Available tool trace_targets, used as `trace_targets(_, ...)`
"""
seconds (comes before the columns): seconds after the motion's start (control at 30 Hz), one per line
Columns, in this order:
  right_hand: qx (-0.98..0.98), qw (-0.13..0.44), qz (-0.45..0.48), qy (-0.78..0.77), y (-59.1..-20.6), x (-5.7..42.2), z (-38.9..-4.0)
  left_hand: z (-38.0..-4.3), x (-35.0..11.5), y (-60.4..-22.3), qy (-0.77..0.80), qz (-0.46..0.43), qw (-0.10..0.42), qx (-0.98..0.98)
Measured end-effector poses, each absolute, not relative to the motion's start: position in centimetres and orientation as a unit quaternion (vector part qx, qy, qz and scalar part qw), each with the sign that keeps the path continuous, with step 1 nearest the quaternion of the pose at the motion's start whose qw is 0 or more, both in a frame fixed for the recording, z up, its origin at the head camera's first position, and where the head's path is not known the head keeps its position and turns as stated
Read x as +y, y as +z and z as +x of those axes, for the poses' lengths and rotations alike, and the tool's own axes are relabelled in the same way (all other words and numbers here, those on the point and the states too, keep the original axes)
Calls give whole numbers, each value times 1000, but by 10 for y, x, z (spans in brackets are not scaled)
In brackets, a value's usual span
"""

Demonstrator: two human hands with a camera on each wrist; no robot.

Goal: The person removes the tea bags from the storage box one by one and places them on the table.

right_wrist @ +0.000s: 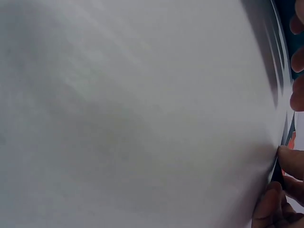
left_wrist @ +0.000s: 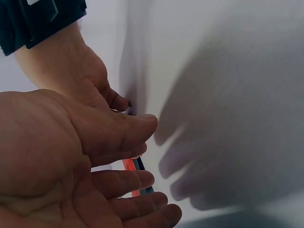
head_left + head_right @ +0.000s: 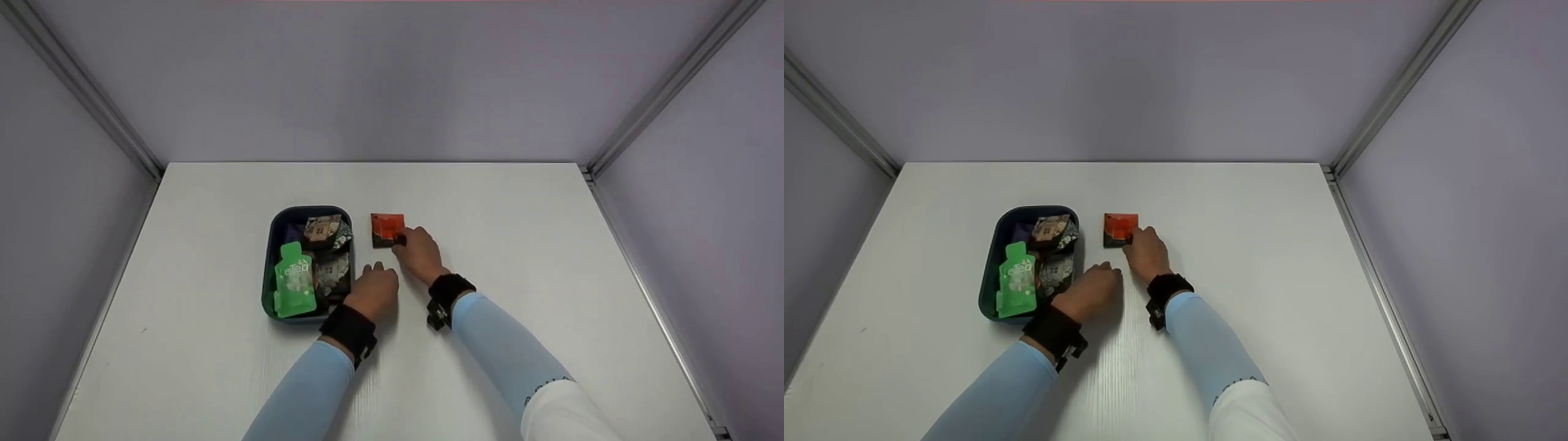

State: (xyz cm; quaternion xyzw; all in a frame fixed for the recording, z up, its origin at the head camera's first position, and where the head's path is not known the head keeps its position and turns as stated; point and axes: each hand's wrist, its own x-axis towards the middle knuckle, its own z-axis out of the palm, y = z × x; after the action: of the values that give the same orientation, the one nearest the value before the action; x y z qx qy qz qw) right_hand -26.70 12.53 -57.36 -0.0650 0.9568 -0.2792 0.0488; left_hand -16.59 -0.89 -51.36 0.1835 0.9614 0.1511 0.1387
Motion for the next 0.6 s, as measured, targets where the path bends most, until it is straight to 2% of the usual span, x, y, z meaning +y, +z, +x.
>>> trace_targets(0.33,964,47,-71,-253,-574,124,-265,-165,-6,-513,142,173,191,956)
trace_targets(0.6,966,43,-77,-244,-574,122,-265,-166,-6,-515,133,173,197,956)
